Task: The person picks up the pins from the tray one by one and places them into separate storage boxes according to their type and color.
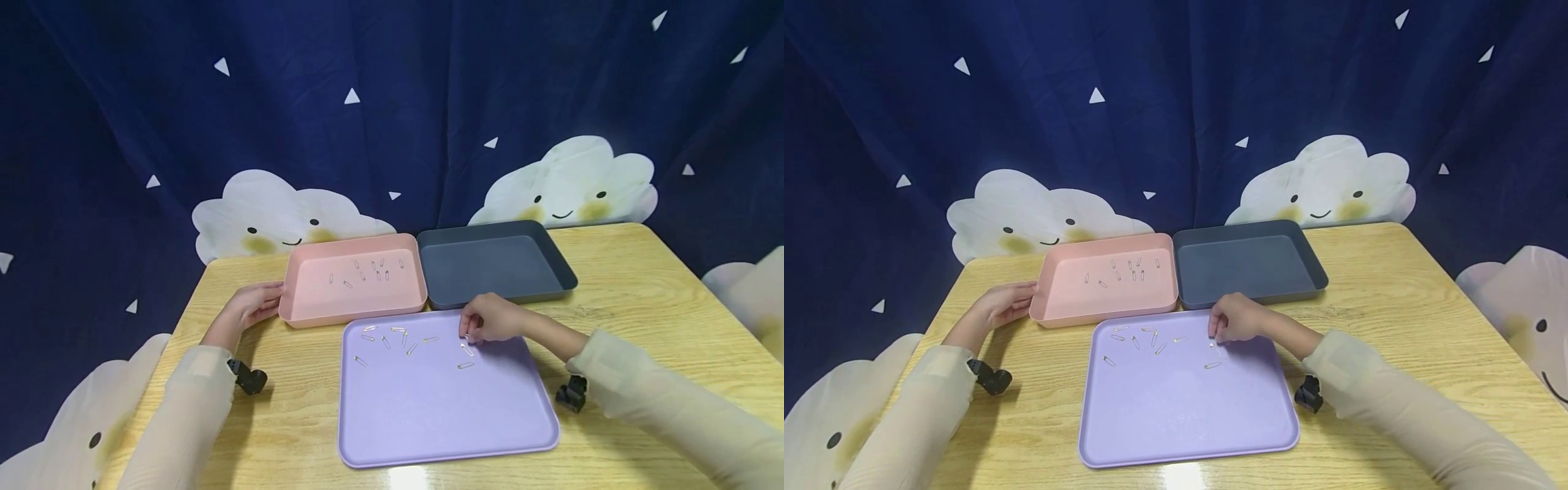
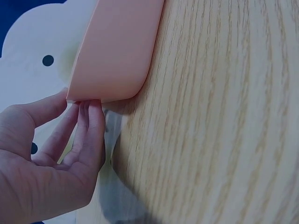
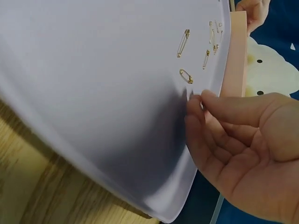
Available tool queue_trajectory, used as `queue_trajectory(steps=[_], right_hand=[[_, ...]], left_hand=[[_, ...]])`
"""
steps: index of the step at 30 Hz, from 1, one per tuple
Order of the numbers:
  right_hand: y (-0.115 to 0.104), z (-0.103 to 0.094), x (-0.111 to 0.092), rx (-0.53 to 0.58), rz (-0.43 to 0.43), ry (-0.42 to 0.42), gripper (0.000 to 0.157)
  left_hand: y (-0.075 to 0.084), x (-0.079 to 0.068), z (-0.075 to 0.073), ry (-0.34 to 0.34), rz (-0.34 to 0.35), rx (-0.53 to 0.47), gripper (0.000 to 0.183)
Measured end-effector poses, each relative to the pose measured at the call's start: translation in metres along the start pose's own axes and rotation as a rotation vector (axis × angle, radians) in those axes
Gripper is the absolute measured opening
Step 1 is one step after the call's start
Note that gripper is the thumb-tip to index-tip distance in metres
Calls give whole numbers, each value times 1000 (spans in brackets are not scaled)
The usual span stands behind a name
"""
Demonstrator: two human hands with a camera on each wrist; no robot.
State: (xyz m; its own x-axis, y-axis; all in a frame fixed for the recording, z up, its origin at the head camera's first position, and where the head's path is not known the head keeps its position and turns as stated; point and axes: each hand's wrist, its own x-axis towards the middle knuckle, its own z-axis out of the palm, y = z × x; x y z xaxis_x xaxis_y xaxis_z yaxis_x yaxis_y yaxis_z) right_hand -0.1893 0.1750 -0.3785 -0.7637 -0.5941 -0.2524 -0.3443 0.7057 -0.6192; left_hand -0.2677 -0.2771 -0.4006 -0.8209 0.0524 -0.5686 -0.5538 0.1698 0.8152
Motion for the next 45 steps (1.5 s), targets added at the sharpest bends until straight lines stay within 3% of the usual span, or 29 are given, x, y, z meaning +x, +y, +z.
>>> queue_trajectory(steps=[12,25,36,45], right_hand=[[5,3,5,386,137,-55,15],[16,4,17,602,168,-98,27],[-2,1,30,644,136,-111,32],[-18,-2,44,602,117,-112,34]], left_hand=[[0,3,0,16,-14,-7,60],[1,0,-2,-1,-8,-6,61],[-2,1,0,-31,11,-24,61],[-2,1,0,-22,10,-21,62]])
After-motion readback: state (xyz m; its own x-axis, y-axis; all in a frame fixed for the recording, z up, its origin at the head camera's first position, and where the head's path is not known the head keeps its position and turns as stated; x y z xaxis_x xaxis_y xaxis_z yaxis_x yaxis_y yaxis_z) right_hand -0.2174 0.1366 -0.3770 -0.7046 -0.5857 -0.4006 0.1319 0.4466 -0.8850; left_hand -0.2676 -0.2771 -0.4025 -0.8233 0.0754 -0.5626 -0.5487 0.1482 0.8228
